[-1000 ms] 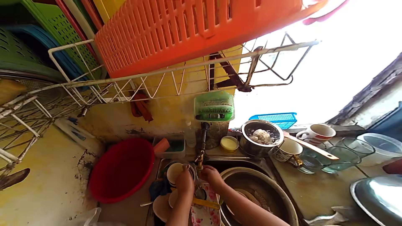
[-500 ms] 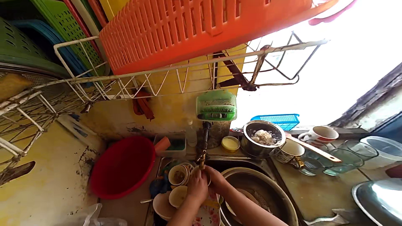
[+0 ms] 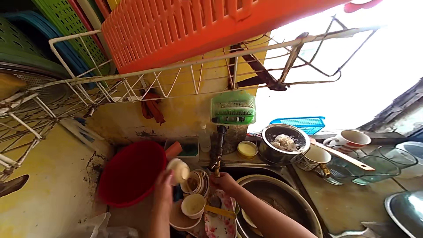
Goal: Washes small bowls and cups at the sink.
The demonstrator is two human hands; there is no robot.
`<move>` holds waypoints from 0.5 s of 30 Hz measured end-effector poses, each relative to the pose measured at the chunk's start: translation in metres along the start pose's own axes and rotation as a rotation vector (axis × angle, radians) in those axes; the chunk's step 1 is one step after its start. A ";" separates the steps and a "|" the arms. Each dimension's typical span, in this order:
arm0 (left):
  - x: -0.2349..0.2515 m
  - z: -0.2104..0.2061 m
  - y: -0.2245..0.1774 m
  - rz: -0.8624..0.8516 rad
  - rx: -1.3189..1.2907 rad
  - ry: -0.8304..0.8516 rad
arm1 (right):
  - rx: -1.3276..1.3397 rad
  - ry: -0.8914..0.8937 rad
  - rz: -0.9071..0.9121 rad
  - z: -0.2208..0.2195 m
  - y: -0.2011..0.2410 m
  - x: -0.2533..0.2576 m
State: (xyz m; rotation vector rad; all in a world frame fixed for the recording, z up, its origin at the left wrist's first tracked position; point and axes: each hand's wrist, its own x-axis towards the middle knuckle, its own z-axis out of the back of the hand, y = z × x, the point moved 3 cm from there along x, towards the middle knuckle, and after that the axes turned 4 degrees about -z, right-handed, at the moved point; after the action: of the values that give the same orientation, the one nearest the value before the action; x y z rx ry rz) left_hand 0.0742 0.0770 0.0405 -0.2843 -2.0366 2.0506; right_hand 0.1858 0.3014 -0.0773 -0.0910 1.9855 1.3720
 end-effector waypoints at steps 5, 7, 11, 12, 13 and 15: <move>0.047 0.062 -0.004 0.054 1.080 -0.128 | -0.537 0.017 -0.032 -0.020 -0.008 -0.010; 0.052 0.070 0.015 0.129 1.244 -0.099 | -0.743 0.110 -0.056 -0.034 -0.015 -0.014; 0.029 0.046 0.025 -0.115 1.202 -0.056 | -0.771 0.181 -0.061 -0.050 -0.016 -0.024; 0.021 0.034 0.026 -0.165 1.156 0.012 | -0.726 0.162 -0.075 -0.047 -0.014 -0.024; 0.011 0.019 0.028 -0.220 1.114 0.092 | -0.685 0.145 -0.094 -0.041 -0.012 -0.023; -0.016 -0.017 0.032 -0.265 1.026 0.325 | -0.591 0.116 -0.122 -0.022 -0.005 -0.023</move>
State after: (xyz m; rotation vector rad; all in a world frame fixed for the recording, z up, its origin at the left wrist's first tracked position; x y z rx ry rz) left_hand 0.0933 0.0884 0.0079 -0.1179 -0.6359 2.3523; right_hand 0.1939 0.2728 -0.0637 -0.5617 1.5696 1.8597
